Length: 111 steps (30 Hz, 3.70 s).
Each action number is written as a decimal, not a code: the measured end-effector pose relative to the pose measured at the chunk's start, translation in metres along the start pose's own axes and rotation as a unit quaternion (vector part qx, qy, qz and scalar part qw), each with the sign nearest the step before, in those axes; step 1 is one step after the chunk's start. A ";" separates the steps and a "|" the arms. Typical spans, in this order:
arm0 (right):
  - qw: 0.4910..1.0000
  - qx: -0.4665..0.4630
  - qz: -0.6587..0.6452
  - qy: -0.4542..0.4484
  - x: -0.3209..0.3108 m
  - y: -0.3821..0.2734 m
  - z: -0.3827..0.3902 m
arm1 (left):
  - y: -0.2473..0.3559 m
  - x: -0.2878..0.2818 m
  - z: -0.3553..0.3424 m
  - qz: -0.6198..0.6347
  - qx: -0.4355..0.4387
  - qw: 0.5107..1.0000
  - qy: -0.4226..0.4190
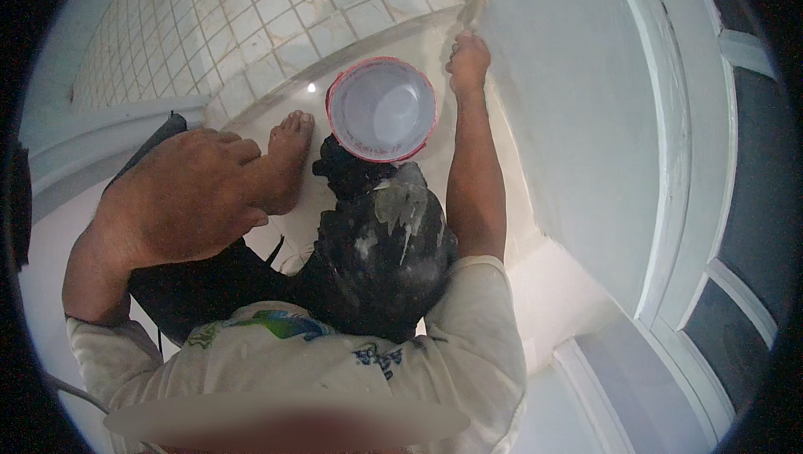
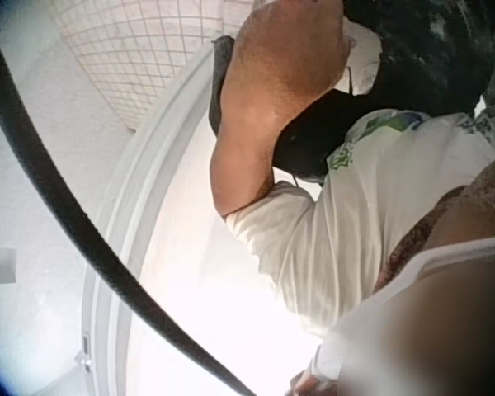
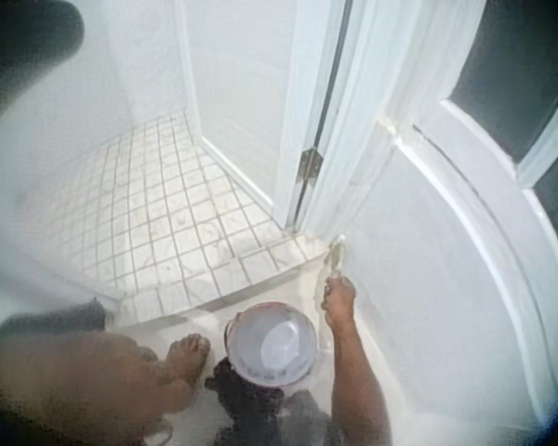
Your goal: The person moves a standing fan and picks up a paint bucket and brush. They then kneel and paint the lower section of a white door frame with white paint, repeatedly dipping the brush into the bucket.
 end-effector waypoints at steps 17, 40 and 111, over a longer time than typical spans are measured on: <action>0.998 -0.053 -0.012 -0.008 0.002 -0.045 0.041 | 0.007 0.000 0.015 -0.021 -0.026 0.999 -0.016; 0.997 0.012 0.023 0.075 -0.025 0.042 0.005 | 0.015 -0.013 -0.005 -0.021 -0.041 0.997 -0.056; 0.964 -0.102 0.154 0.189 -0.129 0.078 0.006 | 0.089 0.000 -0.005 -0.005 -0.050 0.999 0.017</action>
Point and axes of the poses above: each hand's wrist, its own z-axis away from the middle knuckle, its own x-axis out of the palm, y = z × x, the point moved 1 cm from there along -z, towards the middle knuckle, and after that the axes turned 7 degrees about y, right-handed, at the moved point
